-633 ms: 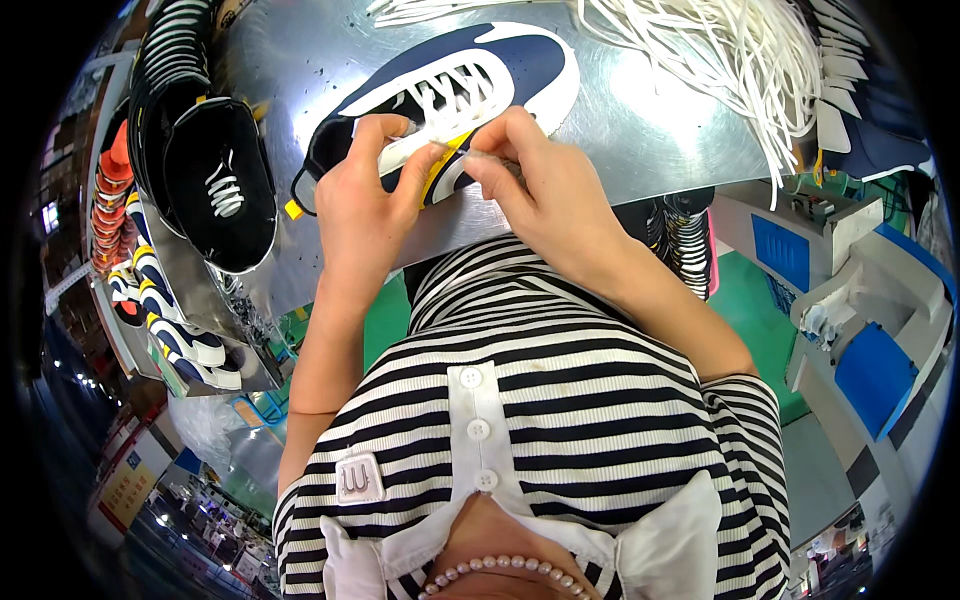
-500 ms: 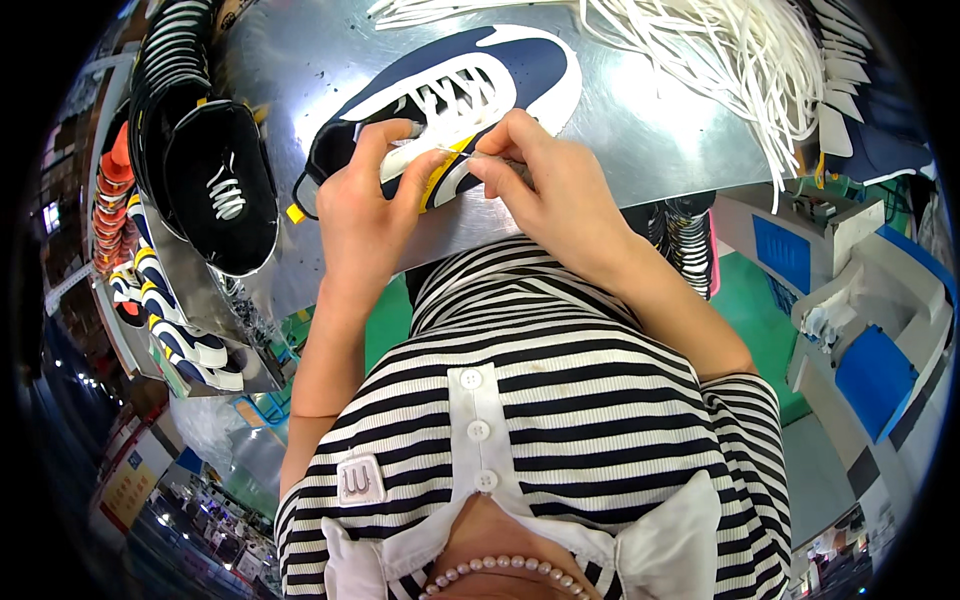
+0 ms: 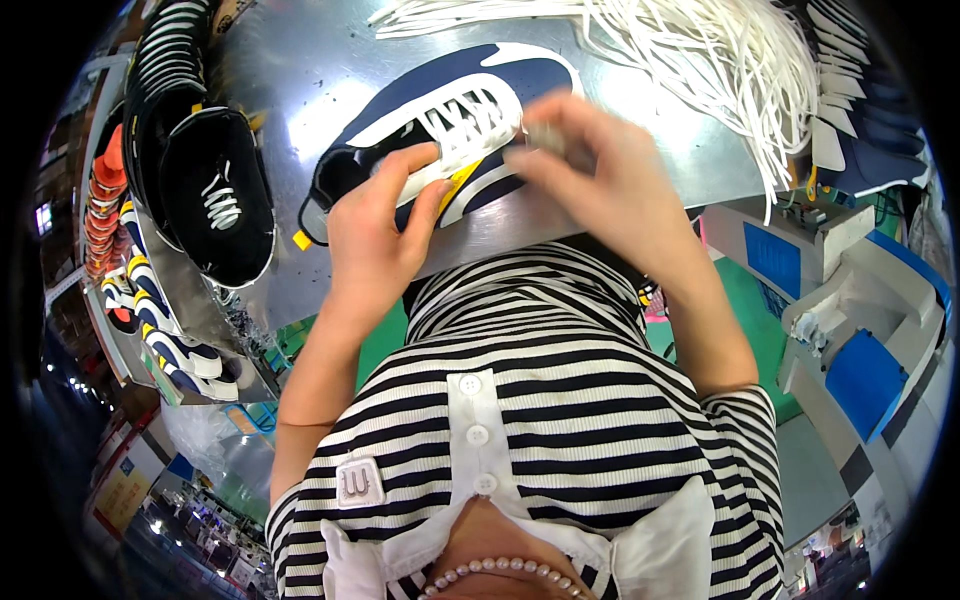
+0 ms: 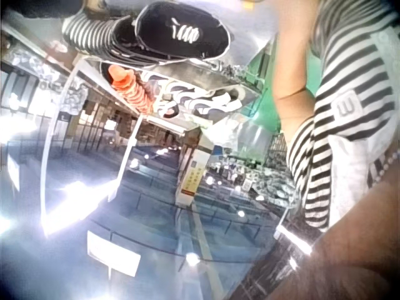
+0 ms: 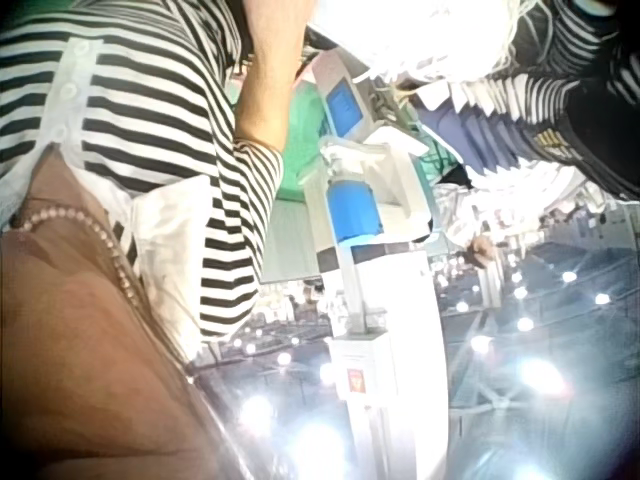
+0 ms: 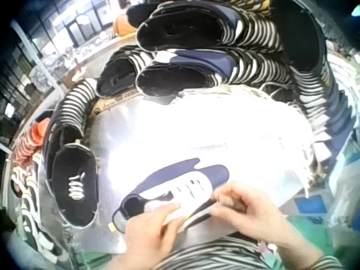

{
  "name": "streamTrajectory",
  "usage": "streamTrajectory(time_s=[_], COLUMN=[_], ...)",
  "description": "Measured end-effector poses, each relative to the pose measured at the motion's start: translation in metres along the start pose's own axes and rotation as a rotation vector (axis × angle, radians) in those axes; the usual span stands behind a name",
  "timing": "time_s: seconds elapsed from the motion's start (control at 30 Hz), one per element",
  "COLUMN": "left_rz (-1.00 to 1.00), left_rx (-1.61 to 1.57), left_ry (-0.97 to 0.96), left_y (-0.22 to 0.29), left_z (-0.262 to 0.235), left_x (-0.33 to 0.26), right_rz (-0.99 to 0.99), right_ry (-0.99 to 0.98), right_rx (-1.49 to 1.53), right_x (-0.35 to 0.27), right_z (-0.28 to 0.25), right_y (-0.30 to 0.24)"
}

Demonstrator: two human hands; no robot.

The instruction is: The person laces a blue and white sneaker by hand, threading white shoelaces through the eyelets and pulling them tight. The person repeats this process on a second sneaker, handling the laces and shoes directly without tools.

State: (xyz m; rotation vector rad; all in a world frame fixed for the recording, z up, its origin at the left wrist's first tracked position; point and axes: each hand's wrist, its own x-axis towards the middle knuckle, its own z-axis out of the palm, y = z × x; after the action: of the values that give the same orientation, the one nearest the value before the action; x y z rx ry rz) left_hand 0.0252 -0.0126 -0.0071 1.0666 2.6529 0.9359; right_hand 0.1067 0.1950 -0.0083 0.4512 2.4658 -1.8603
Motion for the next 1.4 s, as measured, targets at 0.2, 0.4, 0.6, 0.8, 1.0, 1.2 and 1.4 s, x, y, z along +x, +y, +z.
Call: streamTrajectory(time_s=[0.2,0.4,0.6,0.8,1.0,1.2,1.4], left_rz=[-0.020,-0.221,-0.363,-0.232,-0.154,-0.145,0.024], left_rx=[0.111,-0.117,-0.057,0.140,0.153,0.186,-0.009], left_ry=[-0.315,-0.053,0.133,0.207,0.268,0.274,0.341], left_y=[-0.001,-0.001,-0.005,-0.006,-0.015,-0.013,-0.025], left_z=[-0.022,-0.025,0.001,0.005,0.005,0.005,0.002], left_x=[0.004,0.005,0.016,0.020,0.017,0.020,0.024], right_rz=[-0.242,-0.195,-0.175,-0.220,-0.282,-0.252,-0.183], right_ry=[0.300,0.105,0.011,0.035,0.020,0.008,0.017], right_rx=[-0.265,-0.227,-0.285,-0.315,-0.419,-0.402,-0.244], right_x=[0.061,0.061,0.056,0.057,0.058,0.061,0.047], right_z=[0.025,0.014,0.014,0.015,0.019,0.017,0.010], right_y=[0.028,0.022,0.015,0.021,0.022,0.021,0.015])
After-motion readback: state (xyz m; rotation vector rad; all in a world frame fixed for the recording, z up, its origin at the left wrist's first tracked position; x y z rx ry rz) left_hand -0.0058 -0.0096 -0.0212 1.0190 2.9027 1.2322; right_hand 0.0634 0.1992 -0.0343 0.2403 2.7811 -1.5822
